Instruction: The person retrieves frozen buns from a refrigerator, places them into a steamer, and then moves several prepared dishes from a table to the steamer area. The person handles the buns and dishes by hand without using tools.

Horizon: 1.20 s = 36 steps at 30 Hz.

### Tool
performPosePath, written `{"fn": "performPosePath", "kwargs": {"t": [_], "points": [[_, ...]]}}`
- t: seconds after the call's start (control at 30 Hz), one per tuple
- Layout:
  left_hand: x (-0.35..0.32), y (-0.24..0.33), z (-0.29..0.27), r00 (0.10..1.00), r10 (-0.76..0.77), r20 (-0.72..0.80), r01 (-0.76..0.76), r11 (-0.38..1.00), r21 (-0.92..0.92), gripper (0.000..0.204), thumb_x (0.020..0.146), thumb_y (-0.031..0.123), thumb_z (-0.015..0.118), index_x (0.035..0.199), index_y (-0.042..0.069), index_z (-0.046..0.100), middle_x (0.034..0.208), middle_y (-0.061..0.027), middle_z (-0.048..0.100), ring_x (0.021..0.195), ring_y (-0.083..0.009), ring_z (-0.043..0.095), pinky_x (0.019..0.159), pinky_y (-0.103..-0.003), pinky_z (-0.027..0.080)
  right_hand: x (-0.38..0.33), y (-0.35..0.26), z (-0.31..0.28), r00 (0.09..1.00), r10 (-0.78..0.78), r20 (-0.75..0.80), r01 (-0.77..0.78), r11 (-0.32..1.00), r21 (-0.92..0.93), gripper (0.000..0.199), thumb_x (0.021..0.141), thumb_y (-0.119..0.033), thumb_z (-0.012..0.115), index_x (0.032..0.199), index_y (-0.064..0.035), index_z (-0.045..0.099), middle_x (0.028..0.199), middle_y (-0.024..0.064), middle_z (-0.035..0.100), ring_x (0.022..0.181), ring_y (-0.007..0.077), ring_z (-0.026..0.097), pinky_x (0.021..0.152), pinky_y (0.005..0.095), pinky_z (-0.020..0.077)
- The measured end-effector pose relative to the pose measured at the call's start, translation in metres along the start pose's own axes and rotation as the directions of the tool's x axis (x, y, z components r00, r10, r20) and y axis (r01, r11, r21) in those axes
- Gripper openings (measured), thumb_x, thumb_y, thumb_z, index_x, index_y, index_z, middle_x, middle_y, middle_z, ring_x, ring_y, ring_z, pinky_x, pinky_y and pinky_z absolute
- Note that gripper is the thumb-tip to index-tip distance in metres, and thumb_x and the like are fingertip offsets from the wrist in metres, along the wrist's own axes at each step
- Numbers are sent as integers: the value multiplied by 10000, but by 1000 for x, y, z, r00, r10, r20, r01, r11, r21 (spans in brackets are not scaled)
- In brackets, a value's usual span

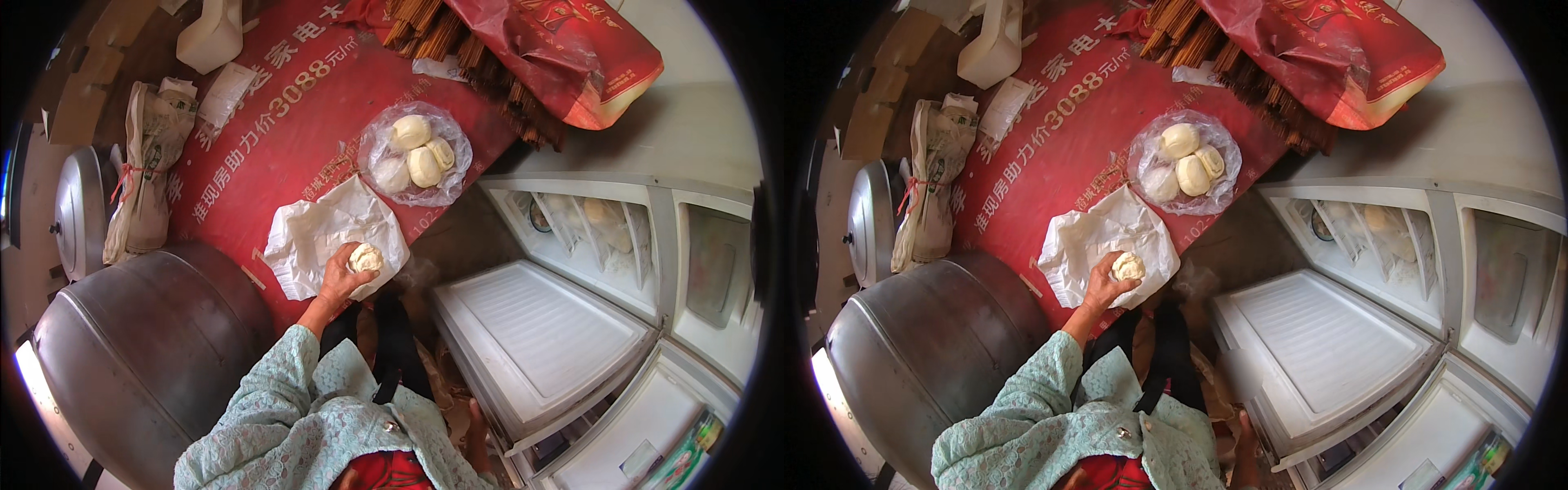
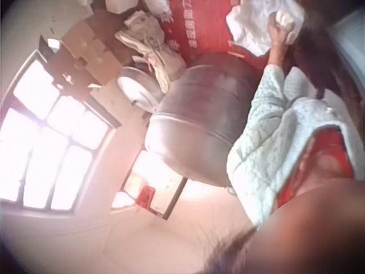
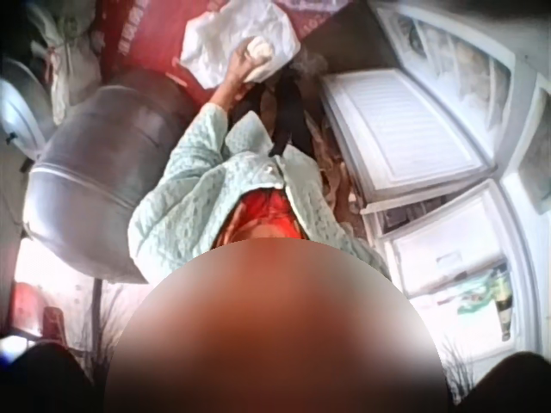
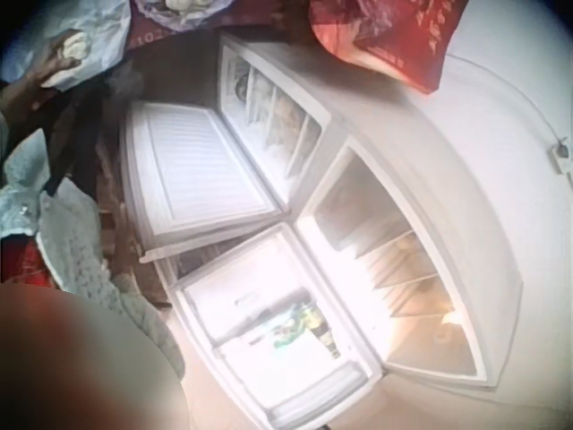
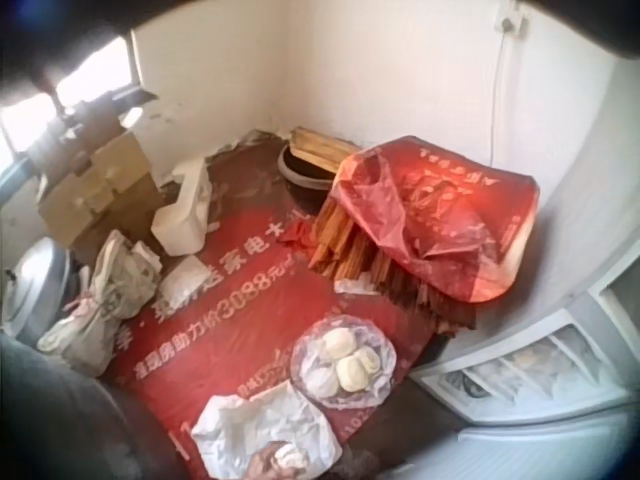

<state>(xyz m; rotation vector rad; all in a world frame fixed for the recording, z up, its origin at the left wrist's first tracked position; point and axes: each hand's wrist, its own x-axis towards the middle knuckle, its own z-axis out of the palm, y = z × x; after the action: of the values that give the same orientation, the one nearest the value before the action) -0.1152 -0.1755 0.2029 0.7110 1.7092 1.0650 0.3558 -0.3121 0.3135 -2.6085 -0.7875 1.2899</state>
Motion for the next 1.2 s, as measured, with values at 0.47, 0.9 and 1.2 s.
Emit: {"fn": "performPosePath", "kwargs": {"t": [0.47, 0.9, 1.2], "points": [[-2, 15, -4, 999, 51, -9, -50, 996, 77, 495, 594, 247, 765, 986, -10, 608, 941, -105, 591, 874, -228, 579, 791, -320, 451, 44, -214, 104, 940, -341, -10, 323, 878, 353, 576, 844, -299, 640, 1292, -26, 402, 1195, 105, 509, 1031, 184, 510, 877, 329, 381], [-14, -1, -2, 998, -12, -65, 21, 989, 145, 535, 602, 268, 767, 1037, 4, 601, 984, -96, 600, 927, -205, 581, 829, -314, 446, 179, -375, 62, 508, -813, -285, 770, 577, -272, 546, 798, -168, 637, 1286, -17, 443, 1170, 175, 520, 1020, 276, 536, 896, 378, 421], [-10, 0, -4, 996, -21, -91, 31, 994, 106, 529, 610, 230, 769, 1052, 1, 589, 972, -77, 604, 921, -177, 577, 831, -302, 448, 206, -416, 38, 594, -770, -233, 682, 636, -361, 356, 779, -194, 671, 1074, -18, 581, 1005, 130, 613, 917, 248, 596, 817, 351, 463]]}}
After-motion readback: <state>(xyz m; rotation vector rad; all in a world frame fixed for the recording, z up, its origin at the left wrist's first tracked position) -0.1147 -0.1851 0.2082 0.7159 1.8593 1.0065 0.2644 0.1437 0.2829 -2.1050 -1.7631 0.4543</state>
